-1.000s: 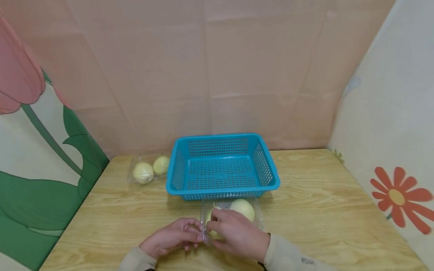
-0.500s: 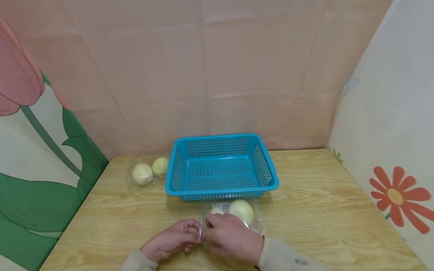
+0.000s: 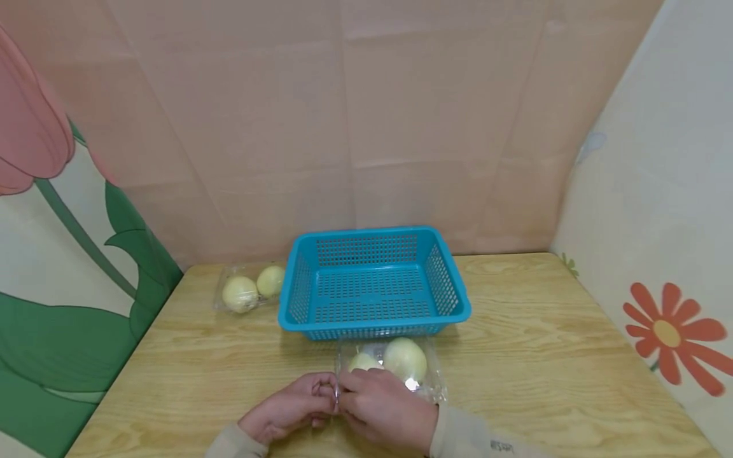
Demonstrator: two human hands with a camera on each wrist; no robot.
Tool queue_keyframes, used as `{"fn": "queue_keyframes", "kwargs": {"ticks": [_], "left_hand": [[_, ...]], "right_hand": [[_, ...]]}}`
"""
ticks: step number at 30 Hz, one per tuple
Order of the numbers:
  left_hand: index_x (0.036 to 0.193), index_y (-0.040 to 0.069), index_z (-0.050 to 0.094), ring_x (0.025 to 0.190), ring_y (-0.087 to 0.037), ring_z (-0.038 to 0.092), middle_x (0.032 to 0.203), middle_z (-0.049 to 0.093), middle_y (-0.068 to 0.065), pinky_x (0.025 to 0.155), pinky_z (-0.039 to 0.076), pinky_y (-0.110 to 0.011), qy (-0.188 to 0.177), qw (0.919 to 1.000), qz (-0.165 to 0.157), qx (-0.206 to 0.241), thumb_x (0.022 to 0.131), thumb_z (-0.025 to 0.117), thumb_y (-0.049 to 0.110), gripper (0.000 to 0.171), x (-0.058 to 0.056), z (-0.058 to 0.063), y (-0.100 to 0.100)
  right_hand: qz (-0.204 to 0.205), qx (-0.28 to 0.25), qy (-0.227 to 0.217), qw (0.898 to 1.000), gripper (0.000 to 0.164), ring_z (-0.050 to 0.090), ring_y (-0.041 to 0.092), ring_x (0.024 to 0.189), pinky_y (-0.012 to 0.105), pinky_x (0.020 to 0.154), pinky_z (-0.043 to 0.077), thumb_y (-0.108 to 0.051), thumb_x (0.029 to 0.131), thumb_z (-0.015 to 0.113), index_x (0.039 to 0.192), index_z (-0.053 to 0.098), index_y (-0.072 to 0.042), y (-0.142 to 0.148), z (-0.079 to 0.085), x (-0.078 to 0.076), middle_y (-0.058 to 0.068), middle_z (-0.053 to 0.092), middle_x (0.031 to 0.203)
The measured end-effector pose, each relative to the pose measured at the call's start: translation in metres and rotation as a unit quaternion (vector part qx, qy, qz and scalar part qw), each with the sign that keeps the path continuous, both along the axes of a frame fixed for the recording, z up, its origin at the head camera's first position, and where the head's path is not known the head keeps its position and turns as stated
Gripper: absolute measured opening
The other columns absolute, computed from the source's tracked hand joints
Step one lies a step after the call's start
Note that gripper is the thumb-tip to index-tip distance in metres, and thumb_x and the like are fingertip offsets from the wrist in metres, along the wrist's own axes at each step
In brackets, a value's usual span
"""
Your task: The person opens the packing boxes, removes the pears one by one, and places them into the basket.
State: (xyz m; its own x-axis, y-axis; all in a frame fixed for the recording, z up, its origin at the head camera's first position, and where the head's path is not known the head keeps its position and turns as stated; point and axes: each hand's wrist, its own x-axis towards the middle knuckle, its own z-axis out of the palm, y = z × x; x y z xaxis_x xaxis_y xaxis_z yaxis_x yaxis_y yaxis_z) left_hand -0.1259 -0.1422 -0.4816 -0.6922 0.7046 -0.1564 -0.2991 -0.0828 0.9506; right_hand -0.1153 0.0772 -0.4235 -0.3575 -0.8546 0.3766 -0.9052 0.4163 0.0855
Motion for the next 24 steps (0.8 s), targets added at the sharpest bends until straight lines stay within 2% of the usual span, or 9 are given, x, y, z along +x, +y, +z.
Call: {"fn": "queue_keyframes", "kwargs": {"ticks": [8, 12, 17, 24], "left_hand": [[0.1, 0.012, 0.054, 0.06, -0.001, 0.044, 0.077, 0.062, 0.012, 0.052, 0.036, -0.015, 0.001, 1.0, 0.005, 0.008, 0.088, 0.06, -0.002, 0.02, 0.0001, -0.003, 0.0012], [0.1, 0.012, 0.054, 0.058, 0.0, 0.044, 0.078, 0.064, 0.012, 0.051, 0.036, -0.015, -0.004, 0.9999, 0.005, 0.008, 0.089, 0.06, -0.001, 0.018, -0.001, -0.005, 0.0004], [0.101, 0.011, 0.054, 0.062, -0.002, 0.047, 0.081, 0.064, 0.01, 0.054, 0.04, -0.017, -0.014, 0.9999, 0.002, 0.003, 0.09, 0.06, 0.002, 0.015, -0.0013, -0.006, -0.0013], [0.098, 0.012, 0.055, 0.06, -0.005, 0.044, 0.075, 0.051, 0.005, 0.057, 0.041, -0.02, -0.029, 0.9993, -0.001, -0.023, 0.095, 0.056, 0.006, 0.007, -0.0027, -0.0001, -0.0004]], "right_hand": [[0.014, -0.015, 0.009, 1.0, 0.01, 0.059, 0.005, 0.083, 0.022, 0.074, 0.051, -0.021, 0.088, 0.072, 0.093, 0.064, -0.019, -0.0026, -0.0009, -0.001, -0.009, 0.056, 0.094], [0.016, -0.033, -0.002, 0.999, 0.009, 0.053, 0.004, 0.077, 0.02, 0.071, 0.049, -0.024, 0.092, 0.071, 0.091, 0.063, -0.019, -0.0032, 0.0033, -0.0034, -0.009, 0.052, 0.089], [0.019, -0.028, -0.01, 0.999, 0.008, 0.048, 0.003, 0.074, 0.018, 0.067, 0.046, -0.026, 0.093, 0.07, 0.09, 0.065, -0.02, -0.0031, 0.0055, -0.0048, -0.01, 0.049, 0.087], [0.007, -0.029, -0.032, 0.999, 0.008, 0.046, 0.001, 0.073, 0.013, 0.065, 0.043, -0.026, 0.09, 0.074, 0.093, 0.07, -0.02, 0.0028, 0.0042, -0.0048, -0.011, 0.049, 0.086]]}}
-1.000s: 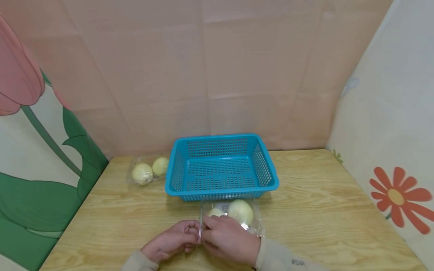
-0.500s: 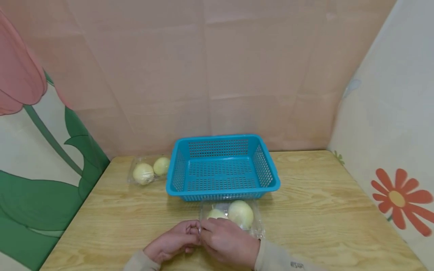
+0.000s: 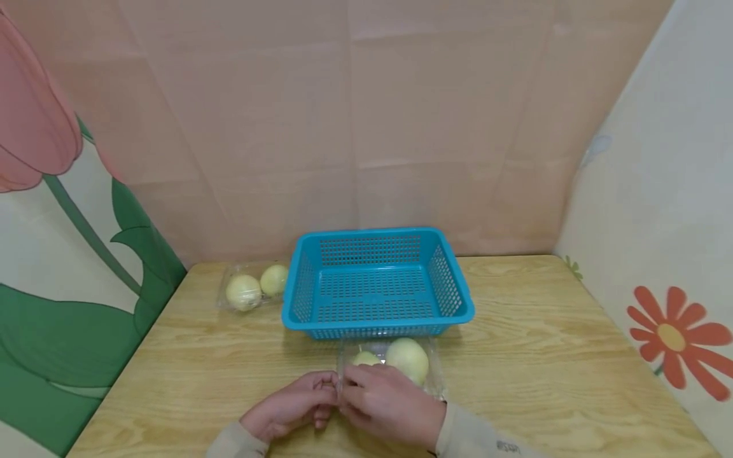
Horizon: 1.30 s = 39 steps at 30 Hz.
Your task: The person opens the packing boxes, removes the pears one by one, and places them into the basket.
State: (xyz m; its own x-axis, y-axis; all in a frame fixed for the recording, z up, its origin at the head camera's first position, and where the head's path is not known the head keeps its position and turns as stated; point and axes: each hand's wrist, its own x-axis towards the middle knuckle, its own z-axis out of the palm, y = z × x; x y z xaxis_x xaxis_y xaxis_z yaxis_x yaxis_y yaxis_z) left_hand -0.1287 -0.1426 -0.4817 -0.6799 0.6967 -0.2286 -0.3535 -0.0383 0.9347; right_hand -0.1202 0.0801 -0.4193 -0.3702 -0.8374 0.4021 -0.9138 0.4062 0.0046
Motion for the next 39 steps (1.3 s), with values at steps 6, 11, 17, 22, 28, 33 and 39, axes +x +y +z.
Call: {"fn": "queue_keyframes", "kwargs": {"ticks": [6, 11, 17, 22, 28, 33, 39], "left_hand": [[0.096, 0.01, 0.056, 0.059, -0.005, 0.044, 0.086, 0.062, 0.002, 0.057, 0.041, -0.021, 0.007, 0.9999, 0.004, -0.01, 0.098, 0.054, 0.012, 0.003, 0.0, 0.002, 0.0], [0.096, 0.011, 0.056, 0.06, -0.005, 0.044, 0.091, 0.069, 0.002, 0.057, 0.041, -0.021, 0.01, 0.9998, 0.004, -0.014, 0.099, 0.056, 0.013, 0.004, 0.0, 0.003, 0.0], [0.095, 0.011, 0.054, 0.059, -0.005, 0.041, 0.089, 0.068, 0.001, 0.056, 0.039, -0.02, 0.019, 0.9997, 0.006, -0.015, 0.098, 0.056, 0.011, 0.004, 0.0, 0.006, 0.0], [0.094, 0.011, 0.053, 0.058, -0.005, 0.043, 0.089, 0.069, 0.0, 0.055, 0.039, -0.019, 0.029, 0.9993, 0.006, -0.024, 0.097, 0.058, 0.011, 0.005, 0.0, 0.008, 0.001], [0.095, 0.01, 0.055, 0.057, -0.006, 0.044, 0.089, 0.072, -0.001, 0.054, 0.04, -0.019, 0.044, 0.9977, 0.008, -0.051, 0.095, 0.061, 0.011, 0.006, 0.0, 0.012, 0.001], [0.099, 0.008, 0.055, 0.057, -0.005, 0.045, 0.09, 0.072, -0.002, 0.054, 0.041, -0.019, 0.048, 0.9975, 0.0, -0.052, 0.096, 0.06, 0.011, 0.007, -0.001, 0.015, 0.0], [0.097, 0.007, 0.055, 0.059, -0.006, 0.046, 0.091, 0.07, -0.002, 0.054, 0.041, -0.019, 0.063, 0.9968, 0.002, -0.049, 0.099, 0.057, 0.013, 0.006, -0.001, 0.013, 0.0]], "right_hand": [[-0.01, -0.009, -0.016, 1.0, 0.025, 0.051, 0.001, 0.079, 0.015, 0.068, 0.044, -0.028, 0.081, 0.081, 0.103, 0.069, -0.026, 0.012, -0.005, -0.001, -0.013, 0.053, 0.094], [-0.013, -0.008, -0.027, 1.0, 0.042, 0.048, 0.0, 0.078, 0.015, 0.068, 0.043, -0.022, 0.071, 0.083, 0.109, 0.066, -0.026, 0.026, -0.006, -0.002, -0.013, 0.049, 0.097], [-0.05, -0.008, 0.006, 0.999, 0.042, 0.051, 0.004, 0.08, 0.022, 0.067, 0.045, -0.022, 0.066, 0.081, 0.106, 0.066, -0.025, 0.04, -0.006, -0.002, -0.011, 0.05, 0.095], [-0.066, -0.006, 0.035, 0.997, 0.04, 0.054, 0.007, 0.081, 0.025, 0.07, 0.048, -0.03, 0.065, 0.082, 0.102, 0.067, -0.023, 0.047, -0.006, 0.0, -0.011, 0.053, 0.095], [-0.066, -0.003, 0.066, 0.996, 0.033, 0.051, 0.009, 0.079, 0.025, 0.066, 0.045, -0.032, 0.066, 0.082, 0.094, 0.068, -0.021, 0.049, -0.006, 0.001, -0.01, 0.057, 0.093], [-0.064, 0.002, 0.089, 0.994, 0.025, 0.05, 0.011, 0.077, 0.025, 0.064, 0.042, -0.03, 0.068, 0.08, 0.087, 0.068, -0.02, 0.047, -0.005, 0.002, -0.009, 0.06, 0.09], [-0.064, 0.004, 0.093, 0.994, 0.021, 0.049, 0.012, 0.075, 0.024, 0.062, 0.04, -0.028, 0.068, 0.079, 0.085, 0.069, -0.02, 0.046, -0.004, 0.002, -0.009, 0.061, 0.088]]}}
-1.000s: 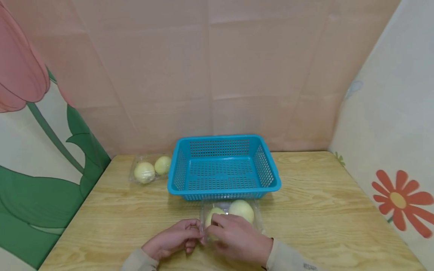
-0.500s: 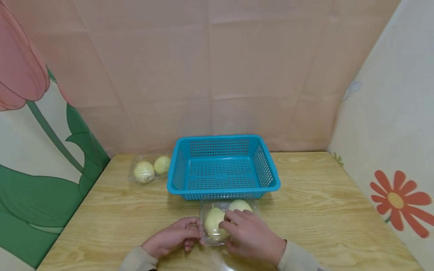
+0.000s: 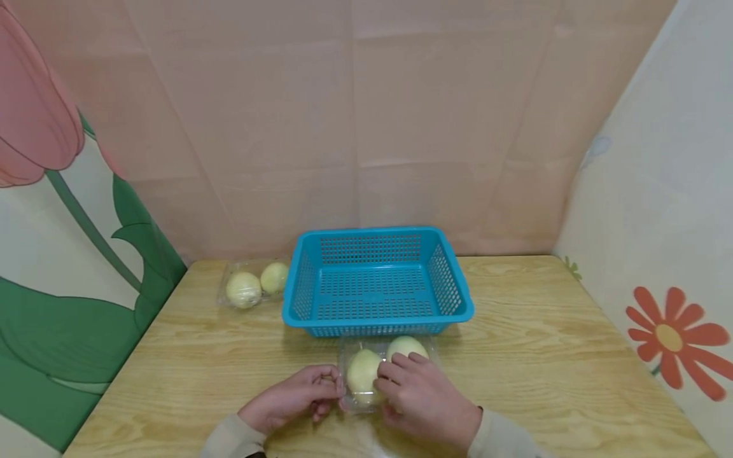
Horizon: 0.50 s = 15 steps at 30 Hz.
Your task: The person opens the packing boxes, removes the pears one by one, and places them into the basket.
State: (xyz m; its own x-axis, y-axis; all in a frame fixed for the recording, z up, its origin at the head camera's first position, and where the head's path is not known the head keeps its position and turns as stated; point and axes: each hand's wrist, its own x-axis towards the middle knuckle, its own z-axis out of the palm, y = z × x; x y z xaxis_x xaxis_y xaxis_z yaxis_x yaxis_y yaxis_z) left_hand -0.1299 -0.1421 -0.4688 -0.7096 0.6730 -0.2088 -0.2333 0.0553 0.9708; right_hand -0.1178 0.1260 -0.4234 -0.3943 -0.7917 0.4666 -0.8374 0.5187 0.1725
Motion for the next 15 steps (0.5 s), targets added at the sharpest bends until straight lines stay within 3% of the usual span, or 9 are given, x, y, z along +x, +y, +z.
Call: {"fn": "queue_keyframes", "kwargs": {"ticks": [15], "left_hand": [[0.098, 0.009, 0.056, 0.058, -0.005, 0.045, 0.089, 0.072, 0.001, 0.053, 0.039, -0.019, -0.024, 0.9996, -0.009, 0.014, 0.099, 0.06, 0.016, 0.008, -0.001, -0.001, 0.001]], "right_hand": [[0.006, -0.008, 0.019, 1.0, 0.023, 0.048, 0.012, 0.074, 0.026, 0.062, 0.04, -0.027, 0.063, 0.08, 0.081, 0.068, -0.019, 0.001, 0.012, -0.001, -0.008, 0.059, 0.082]]}}
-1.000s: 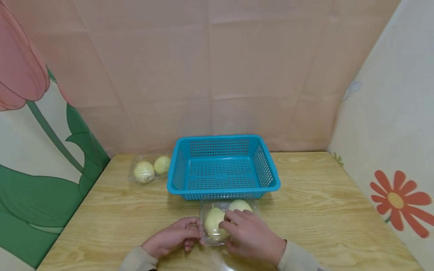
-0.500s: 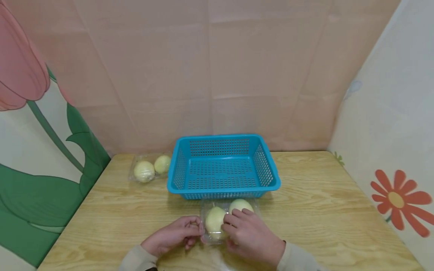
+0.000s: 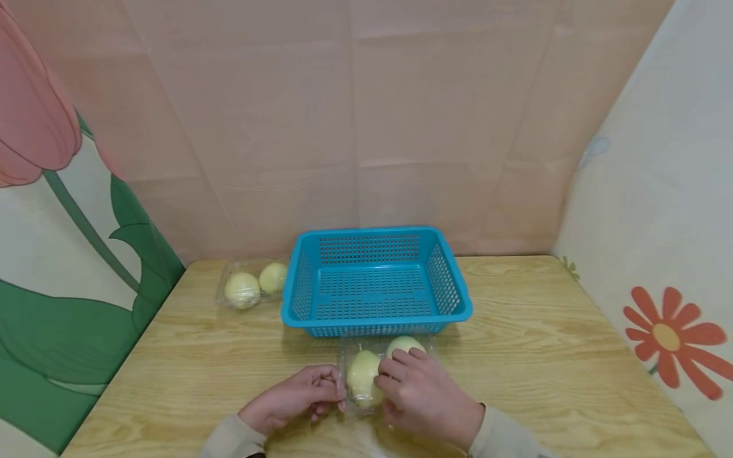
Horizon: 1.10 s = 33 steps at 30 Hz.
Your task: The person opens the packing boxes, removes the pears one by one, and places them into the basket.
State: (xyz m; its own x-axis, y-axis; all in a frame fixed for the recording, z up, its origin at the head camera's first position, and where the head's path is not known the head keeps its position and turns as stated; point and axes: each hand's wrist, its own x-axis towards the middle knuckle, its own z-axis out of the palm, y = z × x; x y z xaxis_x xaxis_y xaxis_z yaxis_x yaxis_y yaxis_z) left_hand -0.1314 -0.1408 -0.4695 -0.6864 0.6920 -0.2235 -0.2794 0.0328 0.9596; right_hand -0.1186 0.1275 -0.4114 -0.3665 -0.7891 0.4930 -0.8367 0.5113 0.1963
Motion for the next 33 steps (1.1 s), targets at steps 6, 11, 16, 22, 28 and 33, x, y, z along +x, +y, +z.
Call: {"fn": "queue_keyframes", "kwargs": {"ticks": [6, 11, 16, 22, 28, 33], "left_hand": [[0.098, 0.01, 0.057, 0.058, -0.005, 0.044, 0.089, 0.072, 0.001, 0.053, 0.039, -0.019, -0.001, 1.0, -0.001, 0.0, 0.099, 0.06, 0.017, 0.008, 0.001, 0.001, 0.001], [0.097, 0.01, 0.057, 0.057, -0.005, 0.044, 0.088, 0.072, 0.002, 0.053, 0.039, -0.019, 0.0, 1.0, 0.0, -0.004, 0.099, 0.061, 0.017, 0.009, 0.001, 0.002, 0.001], [0.096, 0.009, 0.056, 0.057, -0.005, 0.044, 0.086, 0.071, 0.003, 0.052, 0.038, -0.019, 0.008, 1.0, 0.003, -0.005, 0.098, 0.061, 0.013, 0.006, 0.002, 0.003, 0.001], [0.094, 0.012, 0.056, 0.055, -0.005, 0.042, 0.08, 0.068, 0.002, 0.051, 0.038, -0.02, 0.006, 0.9999, 0.01, -0.01, 0.096, 0.061, 0.01, 0.006, 0.005, 0.004, 0.002], [0.093, 0.011, 0.057, 0.056, -0.007, 0.042, 0.077, 0.063, 0.001, 0.052, 0.038, -0.02, 0.013, 0.999, 0.024, -0.036, 0.096, 0.061, 0.011, 0.005, 0.005, 0.003, 0.004], [0.091, 0.012, 0.057, 0.058, -0.008, 0.043, 0.08, 0.064, 0.0, 0.053, 0.039, -0.02, 0.017, 0.9982, 0.036, -0.046, 0.095, 0.061, 0.011, 0.005, 0.006, 0.003, 0.006]], "right_hand": [[0.009, -0.006, 0.01, 1.0, 0.023, 0.049, 0.013, 0.073, 0.026, 0.062, 0.041, -0.025, 0.062, 0.079, 0.082, 0.07, -0.018, 0.001, 0.003, -0.002, -0.008, 0.06, 0.082], [0.015, -0.007, 0.007, 1.0, 0.022, 0.048, 0.012, 0.074, 0.025, 0.062, 0.041, -0.024, 0.063, 0.079, 0.082, 0.07, -0.018, 0.002, 0.005, -0.003, -0.008, 0.06, 0.082], [0.021, -0.033, -0.001, 0.999, 0.022, 0.054, 0.012, 0.078, 0.026, 0.064, 0.044, -0.018, 0.063, 0.075, 0.085, 0.074, -0.017, 0.004, 0.015, -0.004, -0.008, 0.062, 0.086], [0.024, -0.062, -0.01, 0.998, 0.022, 0.058, 0.012, 0.08, 0.028, 0.063, 0.049, -0.016, 0.067, 0.078, 0.089, 0.075, -0.017, 0.008, 0.028, -0.007, -0.007, 0.066, 0.09], [0.018, -0.089, 0.003, 0.996, 0.021, 0.059, 0.013, 0.079, 0.028, 0.065, 0.05, -0.015, 0.072, 0.079, 0.092, 0.073, -0.017, 0.014, 0.034, -0.007, -0.006, 0.064, 0.092], [0.016, -0.117, 0.002, 0.993, 0.007, 0.056, 0.013, 0.074, 0.027, 0.062, 0.047, -0.014, 0.088, 0.062, 0.09, 0.069, -0.016, 0.021, 0.038, -0.004, -0.005, 0.059, 0.088]]}}
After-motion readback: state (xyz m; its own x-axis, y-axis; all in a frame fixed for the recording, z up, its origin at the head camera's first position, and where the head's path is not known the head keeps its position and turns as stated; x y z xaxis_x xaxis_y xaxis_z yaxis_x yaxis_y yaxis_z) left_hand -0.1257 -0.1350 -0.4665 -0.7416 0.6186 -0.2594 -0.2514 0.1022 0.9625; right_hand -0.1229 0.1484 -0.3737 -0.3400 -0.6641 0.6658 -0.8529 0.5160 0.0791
